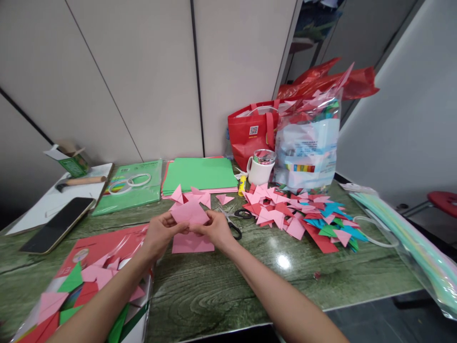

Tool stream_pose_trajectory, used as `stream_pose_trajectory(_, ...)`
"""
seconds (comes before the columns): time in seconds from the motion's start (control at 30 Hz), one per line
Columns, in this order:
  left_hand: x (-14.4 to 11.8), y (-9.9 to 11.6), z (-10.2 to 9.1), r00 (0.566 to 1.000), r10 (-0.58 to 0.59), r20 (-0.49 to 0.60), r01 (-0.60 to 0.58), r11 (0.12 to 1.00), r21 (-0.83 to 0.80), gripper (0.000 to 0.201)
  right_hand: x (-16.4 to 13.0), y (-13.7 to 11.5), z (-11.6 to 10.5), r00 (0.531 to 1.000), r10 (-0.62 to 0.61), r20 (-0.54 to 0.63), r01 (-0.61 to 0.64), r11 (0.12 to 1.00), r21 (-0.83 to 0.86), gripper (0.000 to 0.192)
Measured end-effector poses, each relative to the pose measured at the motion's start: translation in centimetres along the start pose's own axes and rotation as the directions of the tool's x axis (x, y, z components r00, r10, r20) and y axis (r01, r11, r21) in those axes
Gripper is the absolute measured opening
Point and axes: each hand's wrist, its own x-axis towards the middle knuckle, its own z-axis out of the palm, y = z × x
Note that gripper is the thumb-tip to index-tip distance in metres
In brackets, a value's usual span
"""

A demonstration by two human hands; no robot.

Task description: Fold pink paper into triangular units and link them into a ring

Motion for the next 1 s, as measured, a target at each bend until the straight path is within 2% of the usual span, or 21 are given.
stream_pose_trajectory(0.2,0.17,-0.16,-0.16,1.000,0.003,0.010,-0.003,1.000,0.004,0.025,0.20,0.25,-0.20,1.000,-0.024,-0.005,0.024,1.000,0.006,0.030)
stream_pose_trajectory(0.4,0.36,-0.15,-0.42,0.999,0.028,-0.033,-0.029,0.999,-0.017,0.027,0.12,0.27,-0.04,0.998,-0.023,0.052,0.019,0.997,0.069,0.032)
stream_pose_trajectory(0.57,0.68,-0.24,-0.83,0.995,0.057,-0.087,-0.058,0.998,-0.004,0.020,0.31,0.44,-0.08,0.999,0.012,0.036,-0.020,0.969,0.245,0.025)
stream_pose_trajectory(0.77,0.70,-0.24,-1.01,0.969,0.232,-0.089,-0.222,0.969,0.108,0.009,0.89,0.37,-0.23,0.996,0.092,-0.018,-0.076,0.902,0.425,0.015)
stream_pose_trajectory(0.9,0.57,-0.10,-0.91,0.969,0.243,-0.046,-0.236,0.965,0.117,0.011,0.80,0.48,-0.24,0.998,0.030,-0.051,-0.015,0.961,0.276,0.021)
stream_pose_trajectory(1.0,0.64,0.00,-0.74,0.982,0.183,-0.046,-0.181,0.983,0.042,0.021,0.76,0.83,-0.40,0.994,-0.063,-0.091,0.077,0.984,0.160,0.026)
